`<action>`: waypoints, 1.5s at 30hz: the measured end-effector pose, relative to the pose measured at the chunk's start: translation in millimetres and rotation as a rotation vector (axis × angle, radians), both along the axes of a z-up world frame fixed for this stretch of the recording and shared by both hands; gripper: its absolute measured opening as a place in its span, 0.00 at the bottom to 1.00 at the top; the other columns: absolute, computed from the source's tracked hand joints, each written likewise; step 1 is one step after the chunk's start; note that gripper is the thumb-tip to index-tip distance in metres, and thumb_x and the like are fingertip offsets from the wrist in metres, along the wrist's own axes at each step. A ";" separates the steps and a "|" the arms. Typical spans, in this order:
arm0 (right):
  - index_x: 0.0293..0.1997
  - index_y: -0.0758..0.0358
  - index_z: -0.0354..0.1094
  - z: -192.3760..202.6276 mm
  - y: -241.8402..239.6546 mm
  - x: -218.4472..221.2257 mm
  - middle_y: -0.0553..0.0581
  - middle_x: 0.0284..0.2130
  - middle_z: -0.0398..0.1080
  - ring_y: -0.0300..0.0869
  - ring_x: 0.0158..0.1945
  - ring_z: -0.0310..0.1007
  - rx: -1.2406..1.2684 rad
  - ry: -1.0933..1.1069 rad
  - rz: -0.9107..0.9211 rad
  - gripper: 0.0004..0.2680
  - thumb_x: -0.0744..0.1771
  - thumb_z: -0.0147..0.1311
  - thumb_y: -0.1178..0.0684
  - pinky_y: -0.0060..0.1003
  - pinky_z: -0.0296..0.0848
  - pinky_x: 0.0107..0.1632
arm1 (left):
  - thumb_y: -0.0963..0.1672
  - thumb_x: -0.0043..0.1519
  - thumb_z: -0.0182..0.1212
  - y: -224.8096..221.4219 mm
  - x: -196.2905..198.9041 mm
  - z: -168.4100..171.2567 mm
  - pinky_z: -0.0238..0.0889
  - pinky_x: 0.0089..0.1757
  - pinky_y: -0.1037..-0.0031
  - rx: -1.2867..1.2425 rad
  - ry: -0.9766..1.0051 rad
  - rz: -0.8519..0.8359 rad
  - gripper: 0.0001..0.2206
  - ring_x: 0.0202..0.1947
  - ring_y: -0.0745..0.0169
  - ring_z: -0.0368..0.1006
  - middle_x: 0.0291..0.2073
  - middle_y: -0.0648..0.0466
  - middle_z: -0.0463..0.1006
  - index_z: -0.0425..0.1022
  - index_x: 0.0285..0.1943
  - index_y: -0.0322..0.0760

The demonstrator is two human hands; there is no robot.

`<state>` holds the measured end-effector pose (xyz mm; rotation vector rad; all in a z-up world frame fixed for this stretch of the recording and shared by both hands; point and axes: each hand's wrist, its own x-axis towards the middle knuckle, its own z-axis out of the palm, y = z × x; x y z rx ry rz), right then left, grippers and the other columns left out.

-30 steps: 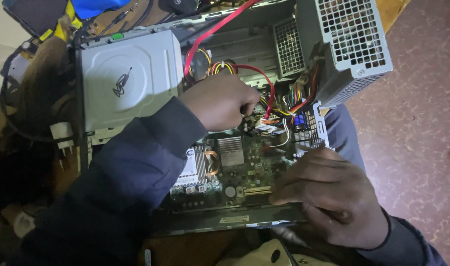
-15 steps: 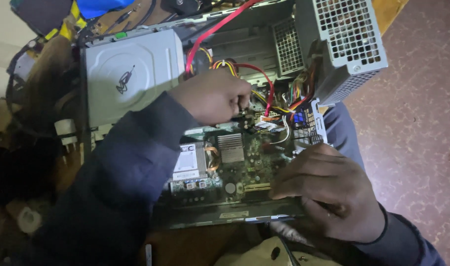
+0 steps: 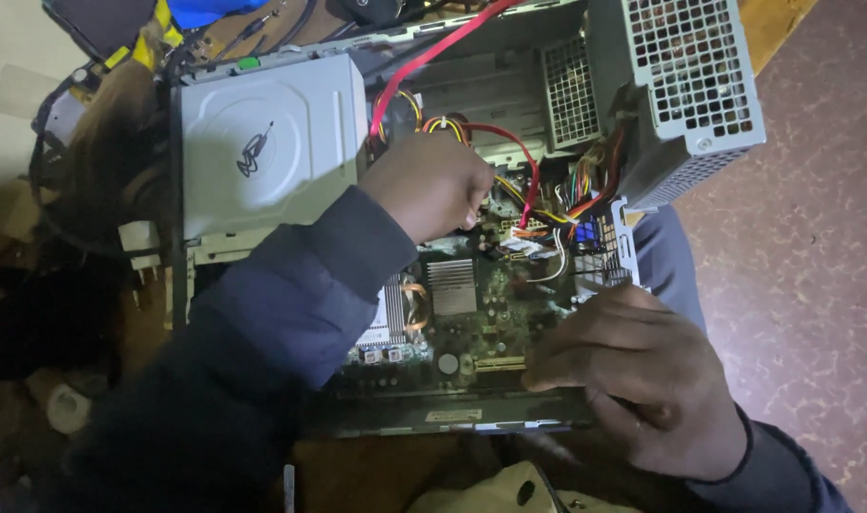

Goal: Connecting internal power and data cables to a computer motherboard inside a desktop case.

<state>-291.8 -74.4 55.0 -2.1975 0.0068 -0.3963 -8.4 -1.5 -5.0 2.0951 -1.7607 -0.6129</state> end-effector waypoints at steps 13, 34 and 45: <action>0.37 0.54 0.83 -4.8 1.3 -6.0 0.46 0.37 0.85 0.38 0.43 0.82 0.016 -0.024 0.006 0.12 0.57 0.56 0.62 0.37 0.72 0.54 | 0.41 0.55 0.68 5.3 1.2 19.9 0.69 0.36 0.61 0.106 0.027 -0.054 0.06 0.29 0.56 0.80 0.30 0.59 0.86 0.86 0.38 0.44; 0.36 0.54 0.83 -7.5 4.5 -7.6 0.46 0.37 0.85 0.39 0.44 0.82 0.014 -0.001 -0.023 0.14 0.54 0.54 0.64 0.37 0.74 0.54 | 0.39 0.54 0.59 8.1 -12.2 19.5 0.68 0.39 0.49 0.079 -0.074 -0.116 0.13 0.37 0.46 0.79 0.36 0.57 0.87 0.86 0.42 0.48; 0.37 0.55 0.82 -1.9 2.1 -5.1 0.48 0.37 0.84 0.40 0.41 0.83 0.020 -0.037 0.040 0.13 0.55 0.53 0.61 0.38 0.71 0.53 | 0.39 0.51 0.58 9.5 -13.7 20.9 0.70 0.37 0.50 -0.005 -0.105 -0.120 0.15 0.36 0.41 0.80 0.36 0.56 0.88 0.88 0.40 0.47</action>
